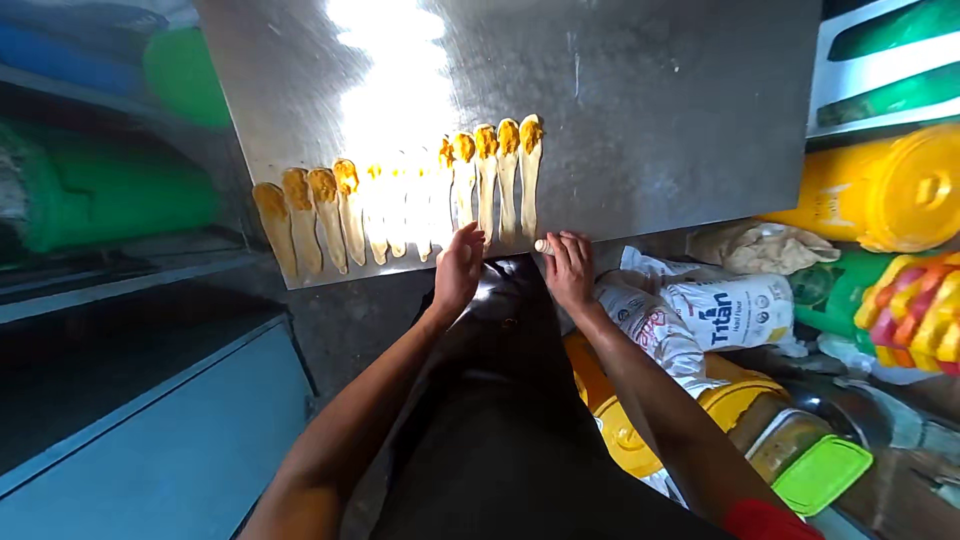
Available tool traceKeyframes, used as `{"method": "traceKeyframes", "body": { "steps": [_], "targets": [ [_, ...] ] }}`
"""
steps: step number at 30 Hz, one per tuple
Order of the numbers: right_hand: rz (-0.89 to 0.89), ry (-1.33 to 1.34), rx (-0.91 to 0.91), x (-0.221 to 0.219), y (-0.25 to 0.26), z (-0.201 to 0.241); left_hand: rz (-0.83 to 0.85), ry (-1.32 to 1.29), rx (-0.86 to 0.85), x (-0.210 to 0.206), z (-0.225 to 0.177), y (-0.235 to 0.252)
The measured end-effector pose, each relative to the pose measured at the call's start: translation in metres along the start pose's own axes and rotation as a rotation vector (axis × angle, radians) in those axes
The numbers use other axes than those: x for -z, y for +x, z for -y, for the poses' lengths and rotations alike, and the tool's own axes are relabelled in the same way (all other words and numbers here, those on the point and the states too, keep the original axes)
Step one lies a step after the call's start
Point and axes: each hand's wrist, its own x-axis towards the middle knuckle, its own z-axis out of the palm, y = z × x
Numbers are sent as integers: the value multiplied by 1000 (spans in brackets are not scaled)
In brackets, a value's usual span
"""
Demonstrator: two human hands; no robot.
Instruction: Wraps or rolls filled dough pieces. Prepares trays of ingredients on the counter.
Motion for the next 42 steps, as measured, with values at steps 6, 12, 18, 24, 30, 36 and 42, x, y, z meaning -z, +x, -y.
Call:
{"method": "traceKeyframes", "body": {
  "steps": [6,12,18,24,30,36,42],
  "targets": [
    [34,387,-267,39,72,32,128,-738,330,-13,-32,46],
    [57,385,-52,62,173,4,149,-915,346,-17,-65,125],
    [195,209,-149,-2,262,-24,1,227,-136,-2,-56,231],
    [172,354,-9,5,245,-28,200,469,-270,-14,-38,280],
    [-75,300,96,-21,217,-37,98,463,-451,-21,-32,257],
    [-31,130,97,-32,174,-30,133,808,-584,-28,-22,209],
    [-22,256,-77,6,188,-18,170,748,-397,-20,-43,206]
  ]
}}
